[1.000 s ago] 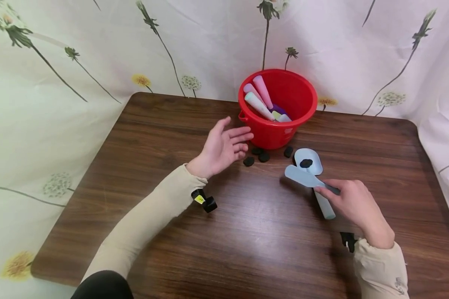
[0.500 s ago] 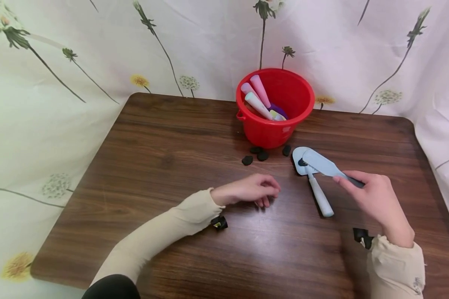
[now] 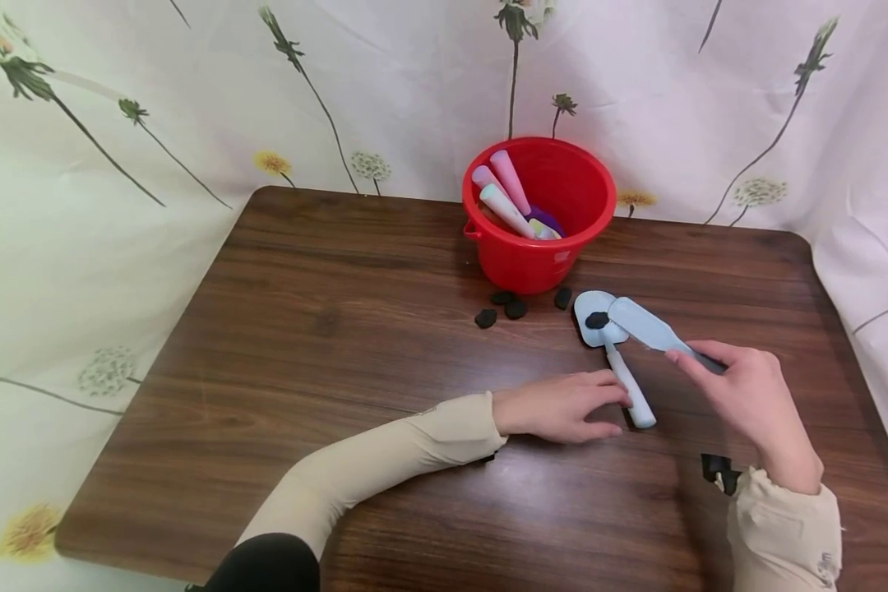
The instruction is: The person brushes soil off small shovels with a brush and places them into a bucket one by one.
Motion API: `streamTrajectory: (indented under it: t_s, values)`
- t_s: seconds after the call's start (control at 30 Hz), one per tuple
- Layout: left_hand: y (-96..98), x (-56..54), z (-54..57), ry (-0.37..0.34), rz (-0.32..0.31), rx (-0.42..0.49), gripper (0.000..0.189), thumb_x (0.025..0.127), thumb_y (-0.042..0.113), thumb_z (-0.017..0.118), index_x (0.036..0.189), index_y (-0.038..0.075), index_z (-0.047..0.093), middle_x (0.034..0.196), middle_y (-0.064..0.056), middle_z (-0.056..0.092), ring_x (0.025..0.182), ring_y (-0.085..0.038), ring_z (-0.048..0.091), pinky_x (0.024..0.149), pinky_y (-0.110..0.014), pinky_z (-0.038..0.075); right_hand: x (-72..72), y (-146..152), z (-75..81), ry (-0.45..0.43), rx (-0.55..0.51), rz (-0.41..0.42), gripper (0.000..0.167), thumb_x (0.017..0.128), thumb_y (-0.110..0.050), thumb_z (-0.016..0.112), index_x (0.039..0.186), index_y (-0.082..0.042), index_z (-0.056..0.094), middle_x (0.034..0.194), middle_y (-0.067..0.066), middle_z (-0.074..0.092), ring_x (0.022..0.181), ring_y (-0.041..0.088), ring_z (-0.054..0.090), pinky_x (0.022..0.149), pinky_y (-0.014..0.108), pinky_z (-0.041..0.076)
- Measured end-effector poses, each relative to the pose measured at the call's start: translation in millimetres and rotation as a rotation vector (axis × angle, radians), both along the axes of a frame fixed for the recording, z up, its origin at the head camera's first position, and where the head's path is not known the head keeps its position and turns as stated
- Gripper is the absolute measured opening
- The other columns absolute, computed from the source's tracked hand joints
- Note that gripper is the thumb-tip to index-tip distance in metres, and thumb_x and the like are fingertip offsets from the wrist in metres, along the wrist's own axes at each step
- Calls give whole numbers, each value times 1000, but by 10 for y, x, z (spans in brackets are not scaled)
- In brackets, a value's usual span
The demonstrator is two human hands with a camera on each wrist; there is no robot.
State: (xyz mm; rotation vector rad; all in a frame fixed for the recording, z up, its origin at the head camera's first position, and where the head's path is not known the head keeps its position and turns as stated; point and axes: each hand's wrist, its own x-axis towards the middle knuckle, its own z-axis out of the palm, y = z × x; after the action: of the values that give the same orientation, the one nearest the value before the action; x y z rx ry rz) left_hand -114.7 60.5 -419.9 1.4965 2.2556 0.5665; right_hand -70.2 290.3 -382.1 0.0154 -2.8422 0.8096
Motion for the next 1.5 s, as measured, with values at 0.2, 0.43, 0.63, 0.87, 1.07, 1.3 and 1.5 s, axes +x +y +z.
streamTrajectory:
  t_s: [0.2,0.43,0.63,0.87,1.07,1.3,1.5]
  values:
    - [154,34,-17,227,-74,-127,53,98,44,49,145,20,41,144,4,43,118,-10,54,94,-23,48,-14,0,-1,-37,14,23,33,87,-33,71,99,-2,74,79,14,73,60,-2,47,53,18,38]
    - [192,4,-62,320,-113,-180,51,99,49,45,145,27,42,136,4,45,106,-10,55,79,-22,50,-35,8,-15,-62,29,35,35,88,-34,70,99,-2,74,82,15,73,63,1,51,54,21,41]
    - [131,-13,-95,376,-38,-126,30,100,41,47,118,26,66,116,1,50,91,-11,56,74,-23,50,-43,-5,-23,-68,34,38,35,87,-35,70,99,-2,74,84,15,74,68,12,59,56,20,41]
    - [12,-88,-90,131,176,-97,27,94,21,61,120,15,61,115,-5,49,84,-11,58,71,-16,48,-59,-19,-34,-65,29,29,34,87,-35,70,99,-3,75,84,14,74,68,2,56,57,17,40]
    - [-38,-121,-97,-82,342,-65,49,87,22,68,130,11,49,112,-5,50,90,-11,51,70,-14,42,-68,-34,-49,-60,24,34,34,87,-35,70,99,-4,75,85,14,74,67,-8,50,58,16,40]
    - [-28,-142,-57,-310,436,-93,53,83,25,71,127,8,46,94,-2,59,75,-9,60,65,-16,51,-57,-25,-54,-52,30,29,34,87,-34,70,100,-3,75,83,15,74,65,2,53,56,18,40]
    - [-54,-155,-71,-923,556,36,32,85,7,62,113,8,46,68,-3,57,45,-15,57,42,-27,52,-47,-37,-70,-10,22,21,30,85,-33,72,97,-5,76,81,13,74,66,-7,50,57,14,38]
